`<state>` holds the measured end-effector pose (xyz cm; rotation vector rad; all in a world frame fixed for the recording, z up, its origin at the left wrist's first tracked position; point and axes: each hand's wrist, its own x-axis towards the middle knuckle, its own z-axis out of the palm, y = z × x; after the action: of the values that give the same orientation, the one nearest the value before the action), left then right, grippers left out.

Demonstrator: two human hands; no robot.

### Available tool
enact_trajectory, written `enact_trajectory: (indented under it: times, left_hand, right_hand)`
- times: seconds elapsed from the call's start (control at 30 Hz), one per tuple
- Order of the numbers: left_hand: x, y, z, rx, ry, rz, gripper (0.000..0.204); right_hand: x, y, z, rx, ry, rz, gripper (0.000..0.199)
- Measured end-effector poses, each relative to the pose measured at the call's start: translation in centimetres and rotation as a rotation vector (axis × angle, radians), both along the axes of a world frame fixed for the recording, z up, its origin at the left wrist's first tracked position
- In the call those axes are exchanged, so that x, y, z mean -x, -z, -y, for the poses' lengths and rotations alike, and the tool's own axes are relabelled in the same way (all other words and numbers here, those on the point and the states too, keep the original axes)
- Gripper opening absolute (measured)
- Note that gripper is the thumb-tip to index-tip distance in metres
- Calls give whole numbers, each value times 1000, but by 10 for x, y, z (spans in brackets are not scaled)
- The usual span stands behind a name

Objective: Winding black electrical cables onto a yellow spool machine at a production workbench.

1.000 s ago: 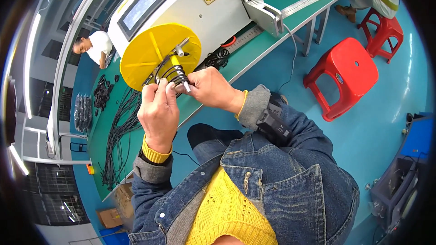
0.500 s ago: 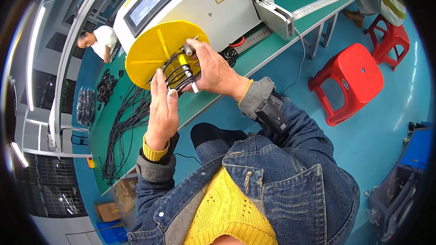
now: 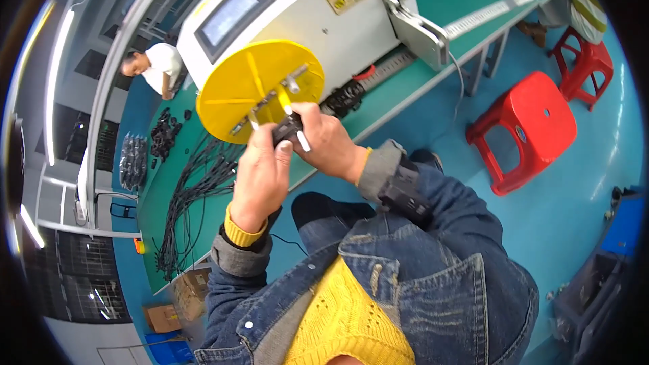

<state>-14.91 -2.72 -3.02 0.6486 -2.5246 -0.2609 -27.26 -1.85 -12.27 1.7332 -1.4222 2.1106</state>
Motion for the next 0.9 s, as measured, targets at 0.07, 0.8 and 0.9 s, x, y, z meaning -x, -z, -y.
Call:
enact_trajectory:
  times: [0.07, 0.8, 0.9]
  left_hand:
    - [1, -5, 0, 26, -34, 26, 24]
    - [-43, 101, -31, -1723, -291, -551, 41]
    - [-53, 108, -40, -1771, -86, -361, 43]
  right_hand:
    - [1, -5, -5, -25, -16, -15, 42]
    - [-19, 53, -83, -741, -302, -409, 21]
    - [-27, 57, -85, -802, -421, -267, 20]
